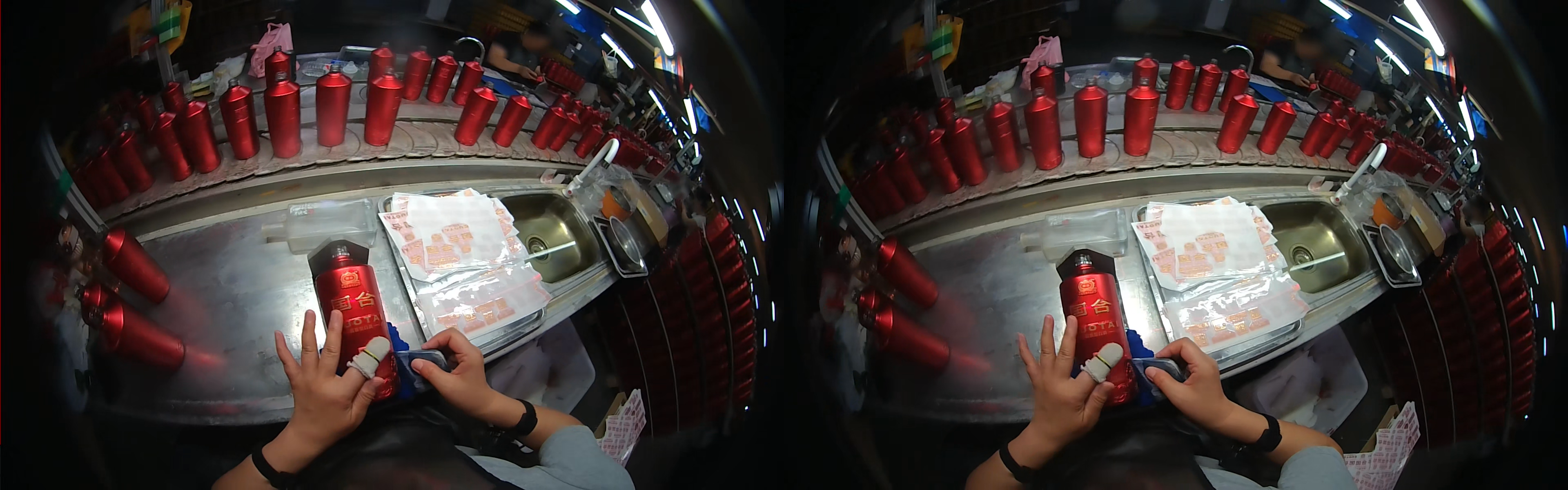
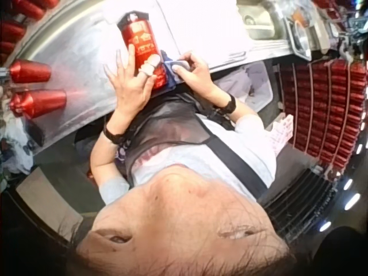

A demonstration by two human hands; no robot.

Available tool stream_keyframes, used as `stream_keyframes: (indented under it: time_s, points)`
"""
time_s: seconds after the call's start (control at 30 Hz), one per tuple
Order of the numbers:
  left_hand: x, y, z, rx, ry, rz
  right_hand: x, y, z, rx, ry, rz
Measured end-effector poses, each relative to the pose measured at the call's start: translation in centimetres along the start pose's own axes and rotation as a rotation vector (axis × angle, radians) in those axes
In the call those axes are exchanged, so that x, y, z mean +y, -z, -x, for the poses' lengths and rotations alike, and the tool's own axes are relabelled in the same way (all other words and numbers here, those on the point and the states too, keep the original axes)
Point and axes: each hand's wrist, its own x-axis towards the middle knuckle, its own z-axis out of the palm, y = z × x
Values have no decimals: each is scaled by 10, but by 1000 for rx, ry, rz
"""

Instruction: Applying labels to red metal bottles and wiping them clean at an assembly line station.

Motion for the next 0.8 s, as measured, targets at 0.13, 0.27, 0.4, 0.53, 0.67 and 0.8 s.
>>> stream_keyframes:
  time_s: [0.13,0.27,0.4,0.53,0.67,0.8]
  points:
    - [3,-4,14,-21,-53,11,-3,2,-4,89,66,-8]
    - [-8,-8,31,-51,-45,11,-28,-15,-3,66,52,-142]
    - [-15,-4,46,-26,71,11,-16,-22,-5,-6,164,21]
    - [-18,-6,53,-6,115,83,-13,-8,-8,120,78,97]
    - [-15,-1,53,-1,138,130,-29,-20,-5,126,240,167]
    - [-21,0,59,6,136,199,-44,-18,-7,-84,676,434]
